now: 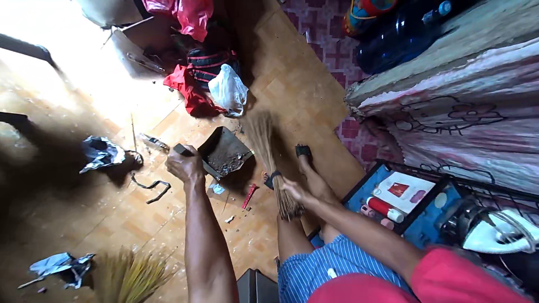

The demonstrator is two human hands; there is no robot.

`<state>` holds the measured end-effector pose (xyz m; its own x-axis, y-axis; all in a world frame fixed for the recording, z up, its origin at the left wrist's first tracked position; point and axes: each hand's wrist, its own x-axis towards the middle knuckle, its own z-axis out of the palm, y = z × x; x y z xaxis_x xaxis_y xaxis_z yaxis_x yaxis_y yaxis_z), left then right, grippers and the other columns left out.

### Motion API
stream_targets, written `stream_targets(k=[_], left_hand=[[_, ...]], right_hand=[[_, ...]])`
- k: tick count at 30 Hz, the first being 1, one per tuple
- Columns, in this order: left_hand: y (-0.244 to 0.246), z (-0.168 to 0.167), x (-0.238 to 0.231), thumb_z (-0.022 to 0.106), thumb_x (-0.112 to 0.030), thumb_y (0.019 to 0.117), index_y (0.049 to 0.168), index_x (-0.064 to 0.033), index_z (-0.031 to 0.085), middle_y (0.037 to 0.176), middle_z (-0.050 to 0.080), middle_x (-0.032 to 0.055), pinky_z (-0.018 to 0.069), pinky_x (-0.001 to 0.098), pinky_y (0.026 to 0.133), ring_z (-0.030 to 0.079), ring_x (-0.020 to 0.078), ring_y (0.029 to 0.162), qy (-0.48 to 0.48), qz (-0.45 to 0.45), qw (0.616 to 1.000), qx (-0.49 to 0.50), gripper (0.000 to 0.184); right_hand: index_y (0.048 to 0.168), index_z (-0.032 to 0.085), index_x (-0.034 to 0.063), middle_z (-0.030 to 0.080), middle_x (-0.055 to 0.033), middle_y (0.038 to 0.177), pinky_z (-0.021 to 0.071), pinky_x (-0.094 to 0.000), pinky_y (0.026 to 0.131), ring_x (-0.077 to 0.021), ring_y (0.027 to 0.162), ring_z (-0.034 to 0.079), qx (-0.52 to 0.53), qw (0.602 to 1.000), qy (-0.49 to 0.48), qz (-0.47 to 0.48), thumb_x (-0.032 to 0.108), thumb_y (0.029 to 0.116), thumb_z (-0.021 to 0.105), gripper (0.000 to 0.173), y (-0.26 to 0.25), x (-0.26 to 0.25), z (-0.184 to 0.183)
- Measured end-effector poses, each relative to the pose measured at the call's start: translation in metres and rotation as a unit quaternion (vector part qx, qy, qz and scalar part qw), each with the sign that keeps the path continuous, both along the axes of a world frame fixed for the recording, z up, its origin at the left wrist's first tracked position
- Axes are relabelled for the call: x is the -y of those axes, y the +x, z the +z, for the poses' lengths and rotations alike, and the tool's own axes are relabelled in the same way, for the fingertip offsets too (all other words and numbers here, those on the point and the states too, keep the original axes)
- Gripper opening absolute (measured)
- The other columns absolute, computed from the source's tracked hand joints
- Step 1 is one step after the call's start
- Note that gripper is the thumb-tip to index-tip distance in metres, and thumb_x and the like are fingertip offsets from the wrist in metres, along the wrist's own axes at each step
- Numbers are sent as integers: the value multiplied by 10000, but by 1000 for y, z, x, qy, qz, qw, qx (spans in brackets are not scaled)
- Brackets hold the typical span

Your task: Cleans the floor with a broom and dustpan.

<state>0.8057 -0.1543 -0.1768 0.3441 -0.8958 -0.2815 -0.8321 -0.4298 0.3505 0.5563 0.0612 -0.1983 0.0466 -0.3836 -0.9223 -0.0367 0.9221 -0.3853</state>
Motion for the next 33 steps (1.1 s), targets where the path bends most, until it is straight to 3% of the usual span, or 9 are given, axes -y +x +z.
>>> stream_targets(k=[5, 10, 13, 16, 20, 23, 26, 29, 33], left_hand=[[2, -1, 6, 490, -312, 1034, 1161, 97, 621, 1149, 643, 369, 443, 708, 942, 608, 553, 1138, 9, -9, 1000, 3, 448], [31, 1, -4, 517, -315, 1030, 1125, 114, 634, 1102, 648, 383, 434, 712, 942, 615, 565, 1108, -14, -45, 999, -11, 455], [53, 6, -7, 542, -293, 1025, 1077, 127, 644, 1074, 650, 385, 428, 704, 948, 622, 556, 1085, -27, -71, 997, -20, 435], [67, 16, -7, 537, -282, 1027, 1044, 127, 650, 1044, 654, 383, 436, 699, 933, 632, 553, 1057, -41, -95, 994, -21, 424], [74, 23, -8, 520, -254, 1035, 1002, 137, 642, 992, 655, 386, 444, 714, 885, 643, 567, 996, -58, -127, 990, -18, 411], [61, 29, -4, 502, -224, 1055, 986, 130, 647, 969, 662, 382, 461, 728, 833, 654, 577, 964, -26, -156, 987, -3, 389], [42, 15, -7, 492, -246, 1069, 1083, 122, 641, 1001, 664, 380, 474, 731, 839, 652, 581, 981, 17, -167, 986, -1, 397], [34, -8, -9, 501, -234, 1055, 1102, 120, 633, 998, 663, 377, 478, 733, 818, 654, 583, 968, 13, -166, 986, 2, 381], [32, -7, 1, 474, -260, 1060, 1026, 104, 622, 957, 661, 368, 479, 735, 781, 655, 583, 943, 21, -155, 988, 11, 395]], right_hand=[[1537, 435, 27, 474, -121, 1562, 400, -316, 1149, -117, 1383, 494, 95, 995, -3, -21, 178, 1026, 427, 533, -47, -26, 98], [1554, 408, 63, 529, -49, 1514, 459, -265, 1092, -42, 1300, 549, -3, 998, -31, -60, 186, 995, 401, 572, -136, -59, 165], [1477, 460, 94, 658, -1, 1217, 556, -234, 867, -25, 1023, 651, -99, 979, -5, -177, 187, 1034, 356, 464, -167, -56, 167], [1154, 592, 122, 667, 5, 847, 564, -253, 614, -65, 718, 662, -146, 936, 29, -318, 266, 1084, 355, 285, -179, -38, 130], [1042, 563, 110, 620, -12, 737, 544, -268, 528, -93, 606, 626, -97, 896, 45, -431, 311, 1091, 341, 303, -133, -9, 76], [1076, 579, 85, 635, -36, 798, 558, -291, 577, -114, 669, 638, -19, 912, 81, -403, 311, 1085, 377, 303, -46, 1, 60], [1296, 609, 57, 685, -98, 1083, 570, -382, 809, -162, 941, 665, 19, 951, 123, -282, 322, 1054, 497, 376, 38, 3, 68], [1139, 593, 88, 647, -39, 868, 560, -287, 645, -95, 746, 652, 109, 930, 127, -328, 270, 1086, 416, 260, 91, 13, 85], [1026, 629, 110, 671, -16, 792, 571, -251, 611, -82, 695, 669, 177, 888, 120, -406, 237, 1080, 394, 272, 58, 17, 123]])
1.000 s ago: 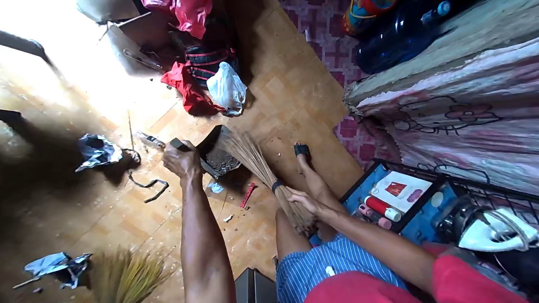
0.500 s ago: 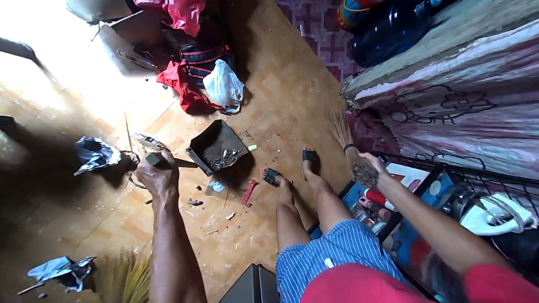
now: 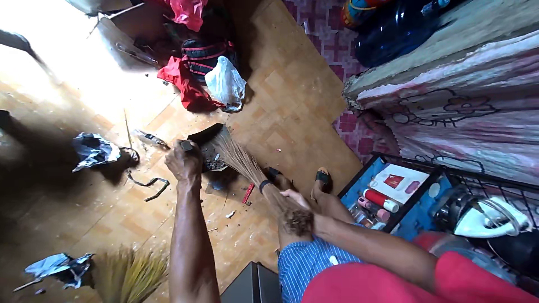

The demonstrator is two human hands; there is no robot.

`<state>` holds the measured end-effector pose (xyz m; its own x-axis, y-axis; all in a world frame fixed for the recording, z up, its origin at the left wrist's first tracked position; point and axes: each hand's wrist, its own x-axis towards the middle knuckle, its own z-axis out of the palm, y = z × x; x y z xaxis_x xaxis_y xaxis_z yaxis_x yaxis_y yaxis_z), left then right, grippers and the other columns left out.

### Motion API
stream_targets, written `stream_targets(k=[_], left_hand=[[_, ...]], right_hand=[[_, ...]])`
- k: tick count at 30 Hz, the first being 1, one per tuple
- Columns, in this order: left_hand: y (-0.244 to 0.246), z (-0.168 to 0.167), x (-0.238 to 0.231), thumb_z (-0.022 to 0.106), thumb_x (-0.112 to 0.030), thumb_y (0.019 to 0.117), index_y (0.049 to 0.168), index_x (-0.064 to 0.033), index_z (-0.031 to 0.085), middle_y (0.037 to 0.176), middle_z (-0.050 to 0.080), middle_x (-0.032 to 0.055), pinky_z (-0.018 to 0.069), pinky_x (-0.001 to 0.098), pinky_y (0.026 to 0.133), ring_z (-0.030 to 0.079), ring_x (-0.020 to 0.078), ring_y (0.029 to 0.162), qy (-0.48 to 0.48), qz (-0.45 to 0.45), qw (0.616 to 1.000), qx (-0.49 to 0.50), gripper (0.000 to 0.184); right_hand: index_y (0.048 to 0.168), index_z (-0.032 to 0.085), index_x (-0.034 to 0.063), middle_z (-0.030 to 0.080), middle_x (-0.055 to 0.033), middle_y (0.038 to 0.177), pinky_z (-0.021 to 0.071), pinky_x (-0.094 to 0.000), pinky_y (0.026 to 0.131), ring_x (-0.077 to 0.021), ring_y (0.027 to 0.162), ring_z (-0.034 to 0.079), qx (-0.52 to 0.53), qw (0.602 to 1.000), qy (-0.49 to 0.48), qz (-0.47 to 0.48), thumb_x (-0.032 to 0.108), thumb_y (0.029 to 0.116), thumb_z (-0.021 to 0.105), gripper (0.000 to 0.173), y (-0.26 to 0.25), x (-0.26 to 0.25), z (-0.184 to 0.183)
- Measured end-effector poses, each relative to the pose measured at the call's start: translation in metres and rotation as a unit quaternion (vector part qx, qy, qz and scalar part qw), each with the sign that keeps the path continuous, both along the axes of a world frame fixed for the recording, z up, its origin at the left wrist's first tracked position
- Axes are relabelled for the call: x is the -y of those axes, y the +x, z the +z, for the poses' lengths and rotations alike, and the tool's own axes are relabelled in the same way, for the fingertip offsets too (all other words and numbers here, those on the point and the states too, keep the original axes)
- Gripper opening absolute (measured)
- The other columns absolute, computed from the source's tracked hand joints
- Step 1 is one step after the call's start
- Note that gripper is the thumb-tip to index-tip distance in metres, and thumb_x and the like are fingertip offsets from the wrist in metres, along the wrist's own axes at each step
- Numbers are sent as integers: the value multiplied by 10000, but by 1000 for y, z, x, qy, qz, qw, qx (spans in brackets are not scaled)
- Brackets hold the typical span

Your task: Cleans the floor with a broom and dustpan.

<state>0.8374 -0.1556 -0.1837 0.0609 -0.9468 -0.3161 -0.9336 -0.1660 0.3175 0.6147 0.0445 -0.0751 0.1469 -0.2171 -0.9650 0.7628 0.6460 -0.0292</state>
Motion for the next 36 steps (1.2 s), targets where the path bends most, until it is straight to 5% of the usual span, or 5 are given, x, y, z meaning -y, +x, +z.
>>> stream_targets(k=[12, 17, 20, 23, 36], left_hand=[[30, -18, -2, 476, -256, 1062, 1064, 111, 650, 981, 674, 364, 473, 719, 838, 661, 567, 967, -38, 14, 999, -28, 406], [28, -16, 0, 488, -262, 1058, 1041, 97, 643, 973, 671, 358, 475, 721, 824, 665, 555, 961, -24, 26, 999, -14, 392], [34, -18, 1, 491, -279, 1056, 1015, 92, 653, 959, 677, 351, 475, 718, 817, 668, 555, 953, -34, 19, 999, -12, 406], [44, -17, 0, 495, -262, 1050, 1024, 108, 660, 999, 681, 355, 470, 707, 858, 664, 554, 994, -39, 18, 999, -21, 406], [114, 6, -49, 598, -230, 1002, 1116, 139, 659, 1006, 696, 295, 520, 420, 915, 691, 299, 940, -117, 172, 972, -113, 391]], right_hand=[[1076, 584, 114, 632, -24, 788, 553, -288, 582, -110, 669, 640, -291, 955, 35, 35, 348, 1089, 353, 329, -191, 8, -32], [1095, 588, 82, 655, -53, 835, 575, -324, 617, -131, 711, 657, -201, 975, 30, 85, 352, 1076, 401, 329, -72, 16, -99], [1369, 588, 31, 652, -161, 1271, 512, -445, 985, -216, 1138, 630, -177, 949, -4, 260, 317, 1049, 508, 437, 9, 2, -81], [1472, 491, 40, 600, -153, 1335, 495, -378, 983, -178, 1152, 602, -98, 959, -45, 263, 254, 1087, 431, 445, 29, -1, -36], [1074, 600, 111, 685, 15, 792, 576, -231, 605, -49, 695, 675, -275, 953, -28, 127, 224, 1099, 290, 331, -174, 22, 26]])
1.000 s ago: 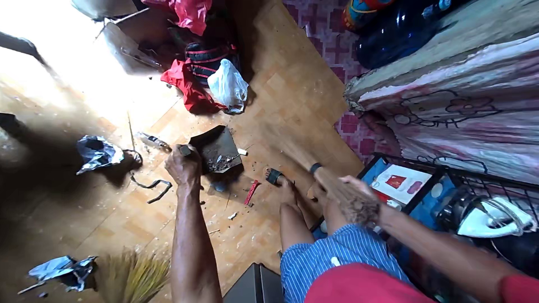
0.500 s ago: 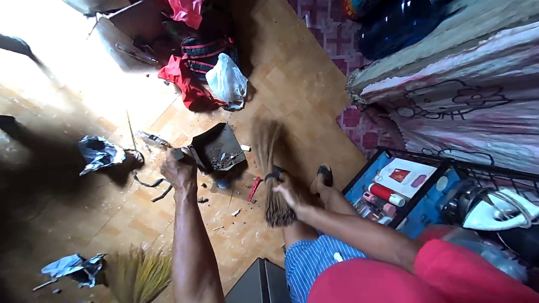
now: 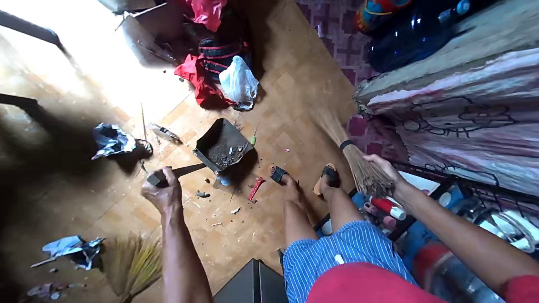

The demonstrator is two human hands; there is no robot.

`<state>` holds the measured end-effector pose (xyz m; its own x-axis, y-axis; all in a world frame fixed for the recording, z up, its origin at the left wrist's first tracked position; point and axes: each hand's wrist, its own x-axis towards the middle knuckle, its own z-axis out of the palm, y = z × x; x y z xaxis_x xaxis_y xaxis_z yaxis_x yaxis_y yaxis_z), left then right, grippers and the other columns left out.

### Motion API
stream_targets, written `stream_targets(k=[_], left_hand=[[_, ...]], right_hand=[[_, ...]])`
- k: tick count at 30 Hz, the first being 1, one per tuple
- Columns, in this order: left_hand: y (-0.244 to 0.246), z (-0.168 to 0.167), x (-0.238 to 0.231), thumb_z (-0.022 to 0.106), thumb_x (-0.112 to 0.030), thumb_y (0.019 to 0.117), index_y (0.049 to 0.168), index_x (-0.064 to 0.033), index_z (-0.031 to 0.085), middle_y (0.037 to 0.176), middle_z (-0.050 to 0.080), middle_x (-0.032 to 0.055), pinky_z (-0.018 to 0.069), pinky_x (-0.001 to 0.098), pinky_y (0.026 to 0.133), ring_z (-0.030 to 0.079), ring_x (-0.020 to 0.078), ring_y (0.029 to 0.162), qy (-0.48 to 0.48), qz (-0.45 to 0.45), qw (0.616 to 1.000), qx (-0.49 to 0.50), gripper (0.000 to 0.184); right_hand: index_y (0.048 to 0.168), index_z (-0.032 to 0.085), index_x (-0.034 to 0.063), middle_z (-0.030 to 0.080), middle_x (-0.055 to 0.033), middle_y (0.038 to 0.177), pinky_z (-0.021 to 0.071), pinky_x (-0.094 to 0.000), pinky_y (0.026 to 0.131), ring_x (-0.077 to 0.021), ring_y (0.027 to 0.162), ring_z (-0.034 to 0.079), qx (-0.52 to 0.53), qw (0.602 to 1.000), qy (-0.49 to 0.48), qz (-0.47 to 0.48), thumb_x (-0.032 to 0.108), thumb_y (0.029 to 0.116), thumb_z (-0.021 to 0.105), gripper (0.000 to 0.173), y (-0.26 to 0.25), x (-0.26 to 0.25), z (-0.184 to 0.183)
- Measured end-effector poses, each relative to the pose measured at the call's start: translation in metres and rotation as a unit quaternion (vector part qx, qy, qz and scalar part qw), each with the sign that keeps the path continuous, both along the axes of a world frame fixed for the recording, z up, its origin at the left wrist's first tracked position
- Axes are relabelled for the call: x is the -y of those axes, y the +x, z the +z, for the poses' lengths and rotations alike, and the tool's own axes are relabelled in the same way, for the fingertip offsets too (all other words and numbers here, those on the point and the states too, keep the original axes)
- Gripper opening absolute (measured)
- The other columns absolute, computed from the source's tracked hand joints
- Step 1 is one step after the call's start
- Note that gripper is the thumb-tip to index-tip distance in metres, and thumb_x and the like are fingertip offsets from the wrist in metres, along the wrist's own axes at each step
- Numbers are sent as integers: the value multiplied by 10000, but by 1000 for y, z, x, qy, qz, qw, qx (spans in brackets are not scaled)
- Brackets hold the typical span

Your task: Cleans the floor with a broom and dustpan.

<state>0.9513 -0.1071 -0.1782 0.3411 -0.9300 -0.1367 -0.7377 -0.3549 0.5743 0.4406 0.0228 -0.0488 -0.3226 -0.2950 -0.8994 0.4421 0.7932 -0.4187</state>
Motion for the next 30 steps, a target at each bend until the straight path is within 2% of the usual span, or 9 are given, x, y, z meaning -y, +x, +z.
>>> stream_targets(k=[3, 7, 10, 13, 16, 19, 21, 24, 30], left_hand=[[-3, 0, -11, 601, -222, 1000, 1100, 139, 661, 1000, 694, 293, 516, 413, 919, 690, 287, 945, 2, 53, 999, -4, 380], [-18, -7, -16, 581, -241, 1013, 1141, 102, 665, 1035, 697, 280, 499, 474, 949, 685, 325, 988, 14, 117, 993, -13, 376], [-27, -15, -17, 580, -255, 1009, 1074, 82, 693, 996, 701, 273, 483, 508, 931, 681, 352, 974, 20, 152, 988, 4, 362], [-26, -18, -16, 592, -284, 1002, 1094, 81, 687, 1043, 697, 286, 471, 526, 979, 675, 377, 1040, 40, 188, 981, 6, 388], [-25, -13, -19, 603, -291, 1003, 1136, 95, 671, 1085, 687, 299, 460, 513, 1005, 663, 378, 1082, 49, 227, 973, -11, 415], [-28, -12, -30, 621, -275, 996, 1163, 87, 674, 1108, 691, 285, 466, 479, 1007, 663, 344, 1094, 49, 267, 962, -18, 403], [-33, -8, -37, 641, -286, 988, 1205, 95, 652, 1162, 677, 295, 453, 464, 1048, 649, 345, 1149, 49, 308, 950, -22, 439], [-46, 5, -43, 658, -302, 985, 1302, 109, 582, 1272, 624, 312, 426, 441, 1104, 598, 350, 1248, 60, 396, 915, -49, 524], [-85, 8, -41, 656, -374, 989, 1348, 122, 520, 1265, 628, 287, 476, 444, 1051, 632, 319, 1187, 52, 535, 841, -58, 627]], right_hand=[[1106, 592, 109, 647, -11, 813, 562, -280, 608, -91, 697, 652, -46, 999, 17, -13, 299, 1093, 360, 300, 2, 13, -52], [1088, 585, 96, 649, -32, 790, 567, -303, 565, -112, 661, 652, 39, 998, 53, 10, 324, 1077, 388, 302, 68, 16, -86], [1269, 600, 69, 653, -90, 1025, 553, -371, 753, -157, 876, 643, 78, 979, 114, 153, 359, 1080, 425, 388, 122, 8, -65], [1222, 631, 92, 683, -39, 955, 567, -297, 729, -99, 836, 669, 127, 973, 83, 175, 269, 1073, 431, 306, 130, 8, -41], [1160, 637, 103, 713, -2, 905, 582, -239, 698, -56, 800, 691, 213, 959, 34, 185, 199, 1059, 388, 285, 100, 21, -17], [1469, 499, 98, 662, -8, 1273, 539, -237, 920, -26, 1074, 644, 231, 912, 12, 340, 184, 1018, 377, 475, 54, 44, 9], [1552, 404, 85, 584, -29, 1431, 500, -245, 1009, -29, 1192, 600, 202, 886, 17, 416, 185, 1009, 363, 554, 25, 67, 27], [1555, 390, 74, 557, -23, 1468, 483, -220, 1030, -11, 1220, 584, 165, 871, 13, 462, 174, 1017, 340, 549, -17, 109, 41], [1584, 333, 70, 511, -42, 1526, 484, -251, 1063, -42, 1273, 570, 165, 816, 13, 554, 207, 971, 378, 630, -92, 215, 7]])
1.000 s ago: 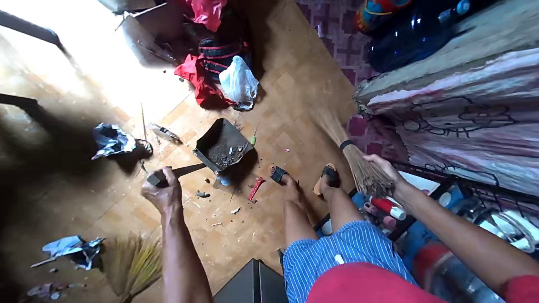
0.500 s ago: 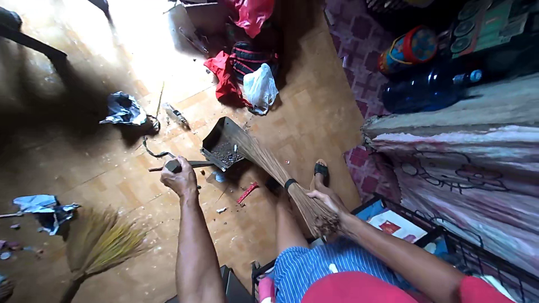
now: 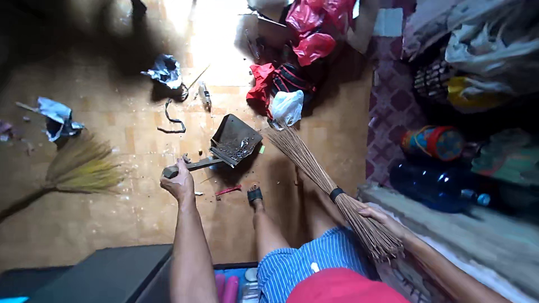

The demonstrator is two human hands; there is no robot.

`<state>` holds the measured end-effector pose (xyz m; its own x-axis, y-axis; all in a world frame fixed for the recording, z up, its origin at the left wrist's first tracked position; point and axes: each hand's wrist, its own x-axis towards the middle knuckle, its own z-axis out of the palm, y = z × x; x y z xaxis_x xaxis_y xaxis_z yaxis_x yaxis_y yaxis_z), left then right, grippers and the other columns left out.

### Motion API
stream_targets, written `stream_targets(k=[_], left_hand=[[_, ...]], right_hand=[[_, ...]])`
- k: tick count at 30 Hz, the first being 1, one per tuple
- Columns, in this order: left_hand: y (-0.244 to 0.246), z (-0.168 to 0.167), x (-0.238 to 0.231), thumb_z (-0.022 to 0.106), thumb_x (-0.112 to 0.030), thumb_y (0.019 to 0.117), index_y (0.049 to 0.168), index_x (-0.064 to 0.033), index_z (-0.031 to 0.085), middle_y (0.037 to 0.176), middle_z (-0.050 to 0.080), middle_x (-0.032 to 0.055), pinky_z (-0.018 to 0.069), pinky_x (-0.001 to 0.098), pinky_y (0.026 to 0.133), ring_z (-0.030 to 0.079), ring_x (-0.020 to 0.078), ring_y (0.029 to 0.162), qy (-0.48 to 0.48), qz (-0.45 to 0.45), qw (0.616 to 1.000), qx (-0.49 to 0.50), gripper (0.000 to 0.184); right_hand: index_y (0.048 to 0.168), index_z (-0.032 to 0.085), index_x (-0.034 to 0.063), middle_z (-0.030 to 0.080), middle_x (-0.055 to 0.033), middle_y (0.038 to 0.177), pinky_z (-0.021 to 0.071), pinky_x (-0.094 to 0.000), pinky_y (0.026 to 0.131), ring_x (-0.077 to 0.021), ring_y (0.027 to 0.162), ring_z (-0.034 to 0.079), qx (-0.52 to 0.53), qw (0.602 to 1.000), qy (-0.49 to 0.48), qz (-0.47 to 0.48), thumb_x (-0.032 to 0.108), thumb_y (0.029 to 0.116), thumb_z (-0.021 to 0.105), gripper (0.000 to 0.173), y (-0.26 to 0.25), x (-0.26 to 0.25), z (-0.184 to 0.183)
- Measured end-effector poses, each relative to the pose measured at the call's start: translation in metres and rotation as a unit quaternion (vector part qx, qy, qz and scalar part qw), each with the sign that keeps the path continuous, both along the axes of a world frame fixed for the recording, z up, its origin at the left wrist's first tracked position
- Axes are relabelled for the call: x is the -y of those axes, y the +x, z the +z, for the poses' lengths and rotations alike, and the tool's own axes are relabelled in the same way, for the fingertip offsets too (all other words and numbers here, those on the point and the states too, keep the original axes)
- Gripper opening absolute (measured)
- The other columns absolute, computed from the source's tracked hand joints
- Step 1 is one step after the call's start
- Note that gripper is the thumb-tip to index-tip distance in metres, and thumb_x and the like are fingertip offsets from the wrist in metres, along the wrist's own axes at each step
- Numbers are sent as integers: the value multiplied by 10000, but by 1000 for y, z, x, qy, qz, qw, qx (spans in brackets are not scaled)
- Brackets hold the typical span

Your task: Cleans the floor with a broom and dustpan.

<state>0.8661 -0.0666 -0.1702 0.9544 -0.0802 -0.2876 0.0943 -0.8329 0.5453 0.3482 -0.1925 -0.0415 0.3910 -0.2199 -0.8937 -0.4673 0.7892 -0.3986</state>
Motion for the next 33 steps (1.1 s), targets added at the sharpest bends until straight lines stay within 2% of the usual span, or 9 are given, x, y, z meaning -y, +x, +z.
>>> stream_targets(k=[8, 10, 12, 14, 20, 22, 25, 29, 33], left_hand=[[-52, -4, 6, 650, -588, 944, 1449, 129, 378, 1370, 544, 324, 453, 480, 1098, 574, 376, 1274, -9, 125, 992, -13, 919], [-71, 3, -9, 668, -599, 925, 1372, 95, 482, 1288, 596, 295, 455, 497, 1077, 601, 362, 1216, -34, 123, 992, 6, 846], [-88, 7, -30, 693, -560, 924, 1182, 16, 631, 1086, 689, 179, 527, 450, 966, 677, 245, 1026, -76, 125, 988, 50, 634], [-108, 7, -57, 696, -466, 957, 1060, -21, 678, 961, 704, 81, 578, 379, 866, 691, 135, 881, -139, 125, 980, 70, 458], [-203, 15, -133, 696, -249, 971, 998, 59, 699, 903, 715, 60, 584, 251, 831, 681, 29, 837, -194, 131, 966, 112, 310], [-241, 20, -154, 699, -208, 969, 1008, 72, 709, 931, 733, 65, 572, 216, 856, 684, 11, 870, -211, 145, 958, 127, 282], [-307, 26, -183, 690, -197, 974, 1043, 85, 706, 976, 737, 109, 608, 273, 856, 712, 65, 899, -214, 203, 948, 117, 290], [-384, 40, -213, 711, -211, 954, 1032, 76, 709, 968, 741, 96, 620, 276, 826, 719, 70, 874, -201, 283, 930, 123, 297], [-444, 47, -226, 732, -210, 937, 1010, 103, 702, 955, 743, 99, 597, 217, 847, 711, 28, 885, -171, 321, 918, 158, 323]], right_hand=[[1608, 306, 105, 528, -46, 1517, 493, -269, 1051, -62, 1259, 590, -55, 983, 25, 174, 263, 971, 406, 663, -32, 117, 8], [1609, 301, 116, 541, -44, 1501, 510, -275, 1030, -67, 1239, 603, -67, 979, 21, 189, 270, 965, 421, 674, -30, 129, 8], [1616, 286, 127, 537, -38, 1502, 509, -278, 1024, -64, 1240, 596, -81, 974, 7, 210, 274, 952, 435, 697, -21, 140, 9], [1614, 294, 118, 529, -33, 1512, 501, -262, 1029, -51, 1247, 589, -82, 968, -23, 238, 263, 963, 426, 680, -11, 150, 15], [1601, 352, 136, 551, -6, 1504, 510, -244, 1015, -27, 1215, 610, -77, 912, -130, 382, 236, 984, 405, 627, 39, 181, 63], [1598, 361, 153, 579, 11, 1469, 527, -225, 973, -9, 1160, 632, -74, 881, -163, 438, 236, 961, 427, 646, 58, 184, 77], [1601, 370, 195, 595, 32, 1452, 546, -238, 938, -14, 1126, 649, -64, 837, -200, 506, 258, 951, 476, 661, 94, 172, 93], [1597, 392, 254, 615, 24, 1431, 563, -289, 947, -56, 1130, 664, -12, 774, -208, 598, 294, 942, 556, 677, 154, 128, 80], [1621, 328, 174, 494, -37, 1565, 453, -317, 1119, -75, 1328, 554, 91, 687, -183, 697, 263, 1037, 505, 616, 219, 61, 42]])
